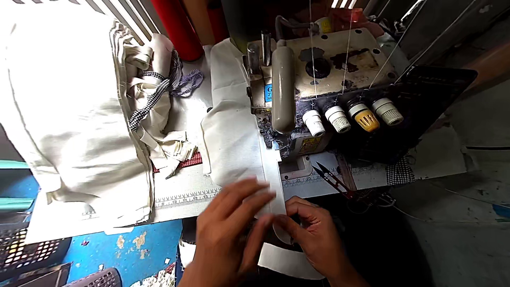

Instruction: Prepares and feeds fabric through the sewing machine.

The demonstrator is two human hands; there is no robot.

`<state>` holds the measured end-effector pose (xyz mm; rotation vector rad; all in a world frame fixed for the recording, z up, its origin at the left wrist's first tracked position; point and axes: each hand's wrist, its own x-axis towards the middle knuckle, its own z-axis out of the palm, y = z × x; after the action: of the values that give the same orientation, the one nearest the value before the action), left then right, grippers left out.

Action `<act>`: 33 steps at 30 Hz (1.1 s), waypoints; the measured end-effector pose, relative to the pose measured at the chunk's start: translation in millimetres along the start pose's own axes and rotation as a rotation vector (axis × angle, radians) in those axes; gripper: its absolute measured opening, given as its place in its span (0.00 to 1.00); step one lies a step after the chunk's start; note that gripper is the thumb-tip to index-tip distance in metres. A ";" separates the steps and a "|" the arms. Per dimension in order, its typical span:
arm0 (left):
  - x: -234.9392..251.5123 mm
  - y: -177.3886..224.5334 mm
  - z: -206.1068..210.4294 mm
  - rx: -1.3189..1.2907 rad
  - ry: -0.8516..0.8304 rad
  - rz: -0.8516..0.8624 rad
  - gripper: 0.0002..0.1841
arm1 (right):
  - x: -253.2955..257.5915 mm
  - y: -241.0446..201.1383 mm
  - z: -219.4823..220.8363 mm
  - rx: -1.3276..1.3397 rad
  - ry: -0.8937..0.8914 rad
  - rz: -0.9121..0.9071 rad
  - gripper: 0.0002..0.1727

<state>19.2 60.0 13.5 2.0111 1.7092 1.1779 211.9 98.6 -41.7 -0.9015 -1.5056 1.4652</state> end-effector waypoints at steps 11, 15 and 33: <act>18.6 -38.2 16.6 0.164 0.001 0.045 0.16 | 2.8 13.7 0.5 -0.020 0.048 -0.006 0.10; 32.9 -47.9 13.5 0.171 -0.009 0.056 0.15 | 18.6 9.1 3.1 -0.044 0.058 -0.036 0.09; 71.8 -50.4 -1.6 0.282 -0.025 0.107 0.15 | 60.5 7.3 12.7 -0.226 0.186 -0.136 0.08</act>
<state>-18.8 139.1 11.4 2.2951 1.8654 0.9827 175.7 149.3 -43.9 -1.0177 -1.5796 1.0980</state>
